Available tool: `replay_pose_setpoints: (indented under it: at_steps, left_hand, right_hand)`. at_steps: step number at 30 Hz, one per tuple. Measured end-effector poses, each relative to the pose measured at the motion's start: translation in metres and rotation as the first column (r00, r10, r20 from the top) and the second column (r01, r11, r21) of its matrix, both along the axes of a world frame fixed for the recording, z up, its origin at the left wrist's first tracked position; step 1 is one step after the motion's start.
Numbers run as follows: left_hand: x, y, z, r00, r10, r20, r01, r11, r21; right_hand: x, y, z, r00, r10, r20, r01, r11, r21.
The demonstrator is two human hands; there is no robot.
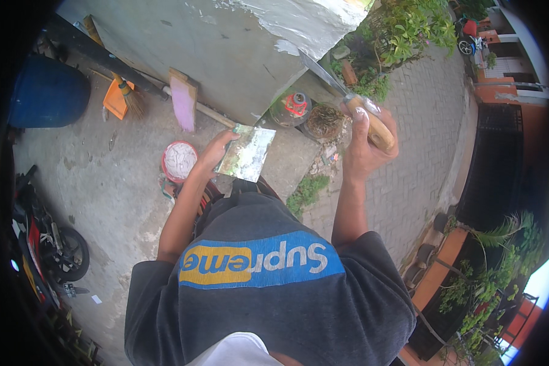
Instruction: The person uses a putty knife to scoop white plaster from a red bucket and applies it to a concrete wall, smoothing the surface along a corner and over a crack. The person repeatedly scoops and spreads the plaster while holding the bucket.
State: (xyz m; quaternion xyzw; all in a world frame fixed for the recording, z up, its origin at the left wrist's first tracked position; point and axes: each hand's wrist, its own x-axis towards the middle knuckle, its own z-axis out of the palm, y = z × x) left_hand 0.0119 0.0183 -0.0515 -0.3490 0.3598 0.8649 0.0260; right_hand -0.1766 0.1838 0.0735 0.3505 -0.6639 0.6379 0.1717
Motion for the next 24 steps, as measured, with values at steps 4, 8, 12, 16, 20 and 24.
replay_pose_setpoints:
  at_steps: [4,8,12,16,20,24]
  left_hand:
    - [0.000,0.001,-0.009,1.000,0.020,0.004,-0.020,1.000,0.006]
    - [0.001,0.000,0.001,1.000,0.014,0.009,-0.014,1.000,0.024]
    - [0.001,0.000,-0.011,1.000,0.025,-0.009,-0.024,0.999,0.038]
    - [0.000,0.000,-0.012,1.000,0.030,-0.007,-0.030,0.999,0.020]
    - [0.002,0.000,-0.014,0.999,0.021,0.030,-0.021,1.000,0.007]
    - [0.003,-0.001,-0.016,1.000,0.018,0.017,-0.019,1.000,0.025]
  right_hand:
    - [0.006,-0.002,0.001,0.997,0.023,0.077,-0.016,0.996,-0.088]
    - [0.003,0.011,0.004,0.996,0.034,0.078,-0.024,0.993,-0.117]
    - [0.005,0.014,0.008,0.988,0.144,0.063,-0.135,0.982,-0.129]
    - [-0.002,0.008,-0.003,0.998,0.060,-0.016,-0.059,0.998,0.018]
    - [-0.006,0.006,-0.001,0.998,0.054,0.009,-0.054,0.998,-0.009]
    - [-0.002,0.004,0.011,0.995,0.094,0.033,-0.091,0.991,-0.096]
